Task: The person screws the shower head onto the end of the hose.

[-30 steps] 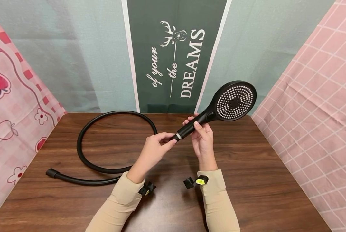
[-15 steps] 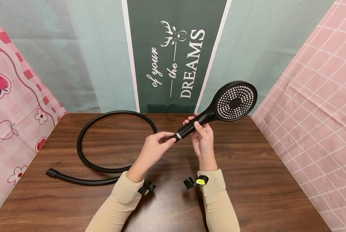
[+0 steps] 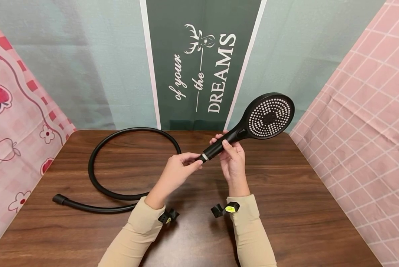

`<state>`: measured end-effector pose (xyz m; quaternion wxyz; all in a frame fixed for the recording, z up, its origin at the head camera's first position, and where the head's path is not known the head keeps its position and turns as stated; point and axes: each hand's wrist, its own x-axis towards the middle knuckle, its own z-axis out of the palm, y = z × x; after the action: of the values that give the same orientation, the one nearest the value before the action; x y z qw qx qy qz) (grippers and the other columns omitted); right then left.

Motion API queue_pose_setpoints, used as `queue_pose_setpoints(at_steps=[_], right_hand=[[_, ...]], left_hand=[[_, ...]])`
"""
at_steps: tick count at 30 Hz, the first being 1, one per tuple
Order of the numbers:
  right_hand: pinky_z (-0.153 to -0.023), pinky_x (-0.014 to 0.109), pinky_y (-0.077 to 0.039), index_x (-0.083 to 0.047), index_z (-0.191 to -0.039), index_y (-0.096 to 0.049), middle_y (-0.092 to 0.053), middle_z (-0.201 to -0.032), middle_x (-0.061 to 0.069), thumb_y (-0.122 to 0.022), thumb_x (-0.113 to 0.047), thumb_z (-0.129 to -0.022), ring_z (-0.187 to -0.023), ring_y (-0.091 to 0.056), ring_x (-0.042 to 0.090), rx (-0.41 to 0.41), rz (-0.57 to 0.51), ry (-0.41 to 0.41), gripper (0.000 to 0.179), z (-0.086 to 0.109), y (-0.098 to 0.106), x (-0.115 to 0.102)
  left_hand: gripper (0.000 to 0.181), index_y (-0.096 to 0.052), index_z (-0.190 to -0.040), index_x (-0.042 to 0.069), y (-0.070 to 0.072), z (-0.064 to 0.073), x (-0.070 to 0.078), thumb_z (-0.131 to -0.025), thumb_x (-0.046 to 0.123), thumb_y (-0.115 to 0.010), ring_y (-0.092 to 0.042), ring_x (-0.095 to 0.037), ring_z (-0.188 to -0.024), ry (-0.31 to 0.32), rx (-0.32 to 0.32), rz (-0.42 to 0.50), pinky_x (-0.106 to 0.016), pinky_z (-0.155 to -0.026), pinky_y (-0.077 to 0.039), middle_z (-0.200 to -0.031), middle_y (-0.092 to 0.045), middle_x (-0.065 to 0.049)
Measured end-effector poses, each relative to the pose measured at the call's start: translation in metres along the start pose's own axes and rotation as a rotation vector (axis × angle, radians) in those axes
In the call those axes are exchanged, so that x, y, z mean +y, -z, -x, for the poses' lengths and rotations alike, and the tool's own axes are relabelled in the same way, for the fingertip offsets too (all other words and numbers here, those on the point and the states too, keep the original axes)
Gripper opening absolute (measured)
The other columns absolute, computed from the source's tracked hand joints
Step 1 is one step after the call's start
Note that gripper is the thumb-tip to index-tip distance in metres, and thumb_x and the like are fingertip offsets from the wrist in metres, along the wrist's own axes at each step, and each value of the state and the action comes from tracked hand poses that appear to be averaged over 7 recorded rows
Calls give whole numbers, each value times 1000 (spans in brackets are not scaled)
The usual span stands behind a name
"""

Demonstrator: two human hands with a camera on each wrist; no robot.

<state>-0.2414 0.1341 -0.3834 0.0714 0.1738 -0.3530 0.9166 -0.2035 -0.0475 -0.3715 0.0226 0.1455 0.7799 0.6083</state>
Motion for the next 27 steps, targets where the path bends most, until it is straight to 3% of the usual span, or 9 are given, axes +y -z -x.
queue_pose_setpoints(at_steps=[17, 21, 27], right_hand=[[-92, 35, -56, 3, -126, -51, -73, -100, 10, -52, 2, -100, -92, -74, 20, 22, 6, 2, 27, -1, -1, 1], [-92, 35, -57, 0, -123, -55, -73, -100, 10, -52, 2, -100, -91, -74, 20, 26, 2, -3, 24, -1, -3, 0], [-92, 35, -57, -3, -121, -59, -73, -101, 10, -50, 3, -100, -92, -75, 19, 18, 4, -3, 23, -1, -3, 0]], left_hand=[[26, -74, -116, 7, -1, 0, 1, -91, 16, -73, -71, -17, -87, 2, 44, -39, -29, -75, -56, -98, -75, -11], [30, -72, -119, 6, 1, -2, -2, -92, 18, -72, -73, -17, -87, 27, 25, -1, -29, -75, -56, -100, -76, -13], [34, -68, -125, 2, 4, -3, -2, -94, 18, -69, -74, -25, -95, 57, -3, 80, -39, -86, -58, -105, -75, -17]])
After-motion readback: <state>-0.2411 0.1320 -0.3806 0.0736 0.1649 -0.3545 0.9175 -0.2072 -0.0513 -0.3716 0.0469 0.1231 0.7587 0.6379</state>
